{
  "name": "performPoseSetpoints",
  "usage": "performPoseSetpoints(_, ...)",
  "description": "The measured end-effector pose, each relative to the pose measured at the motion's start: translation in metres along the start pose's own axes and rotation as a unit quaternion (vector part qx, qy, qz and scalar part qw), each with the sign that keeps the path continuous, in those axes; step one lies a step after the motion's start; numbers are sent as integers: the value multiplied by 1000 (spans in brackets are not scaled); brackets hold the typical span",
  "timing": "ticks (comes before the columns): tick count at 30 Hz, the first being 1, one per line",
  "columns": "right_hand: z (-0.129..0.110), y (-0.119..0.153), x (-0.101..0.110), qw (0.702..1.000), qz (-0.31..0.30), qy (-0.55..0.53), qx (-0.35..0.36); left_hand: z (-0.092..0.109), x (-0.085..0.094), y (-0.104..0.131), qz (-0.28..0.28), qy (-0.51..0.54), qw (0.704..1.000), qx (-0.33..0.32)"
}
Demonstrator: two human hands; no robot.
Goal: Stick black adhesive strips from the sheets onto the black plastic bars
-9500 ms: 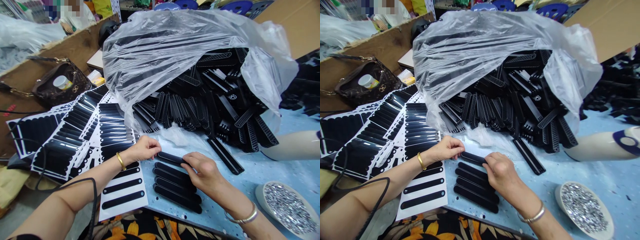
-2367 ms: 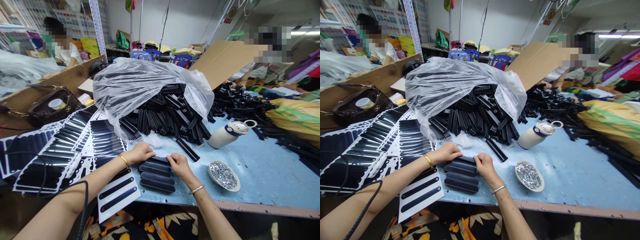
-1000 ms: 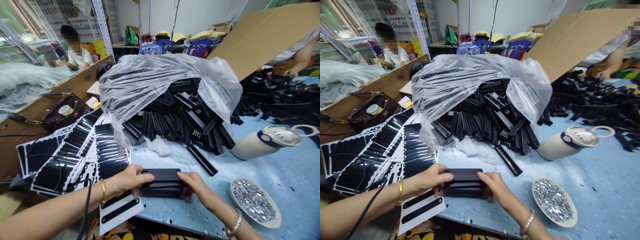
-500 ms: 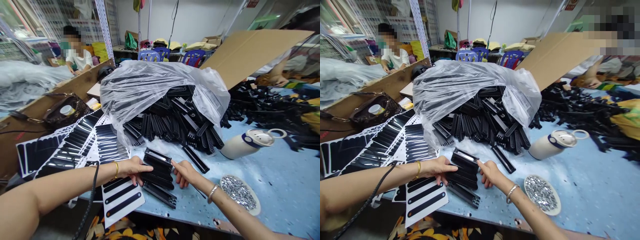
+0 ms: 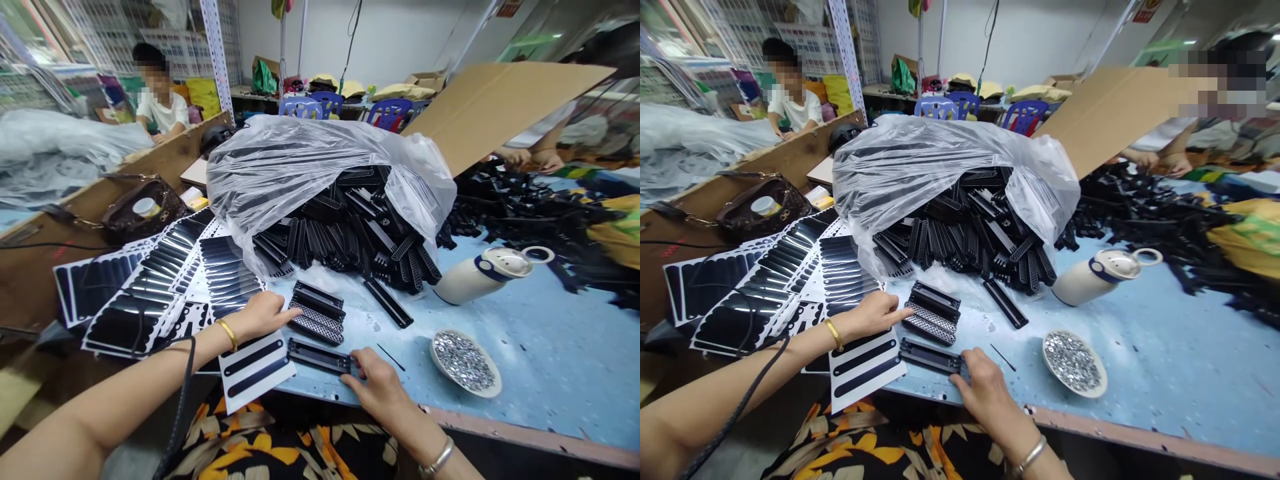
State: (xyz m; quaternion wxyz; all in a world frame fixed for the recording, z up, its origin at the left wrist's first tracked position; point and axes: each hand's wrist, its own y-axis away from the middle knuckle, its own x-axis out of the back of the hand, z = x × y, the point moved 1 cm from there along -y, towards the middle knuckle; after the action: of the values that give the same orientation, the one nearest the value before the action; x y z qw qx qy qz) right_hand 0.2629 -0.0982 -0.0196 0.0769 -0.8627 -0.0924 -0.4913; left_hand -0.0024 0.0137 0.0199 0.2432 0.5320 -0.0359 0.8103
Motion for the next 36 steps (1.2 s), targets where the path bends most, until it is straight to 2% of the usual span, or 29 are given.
performPoseSetpoints(3, 1, -8, -4, 999, -5, -40, 4, -3, -7, 22, -16, 29, 998, -51)
performPoseSetpoints(6, -3, -18, -5, 999, -25, -42, -7, -3, -20, 34, -37, 50, 994, -95)
performPoseSetpoints(10, -6, -27, -8, 998, -42, -47, -30, -4, -32, 31, -17, 44, 997, -55)
performPoseSetpoints(15, 4, -31, 0, 995, 3, -55, -78, -9, -26, 26, 7, 64, 998, -19)
performPoseSetpoints(18, 15, -44, 11, 988, 39, -97, -117, -13, -15, 15, 55, 112, 992, -26)
performPoseSetpoints(21, 21, -68, 14, 982, 51, -121, -135, -14, -7, -12, 107, 138, 984, -26)
performPoseSetpoints(24, 23, -91, 6, 978, 44, -142, -145, -12, -5, -43, 84, 158, 983, -36)
performPoseSetpoints(27, 23, -102, -4, 974, 37, -164, -153, -11, -8, -61, 74, 178, 981, -32)
performPoseSetpoints(30, 23, -100, -8, 971, 41, -175, -158, -12, -16, -61, 71, 204, 976, -23)
performPoseSetpoints(36, 25, -79, -1, 971, 67, -163, -162, -19, -27, -45, 53, 233, 971, -10)
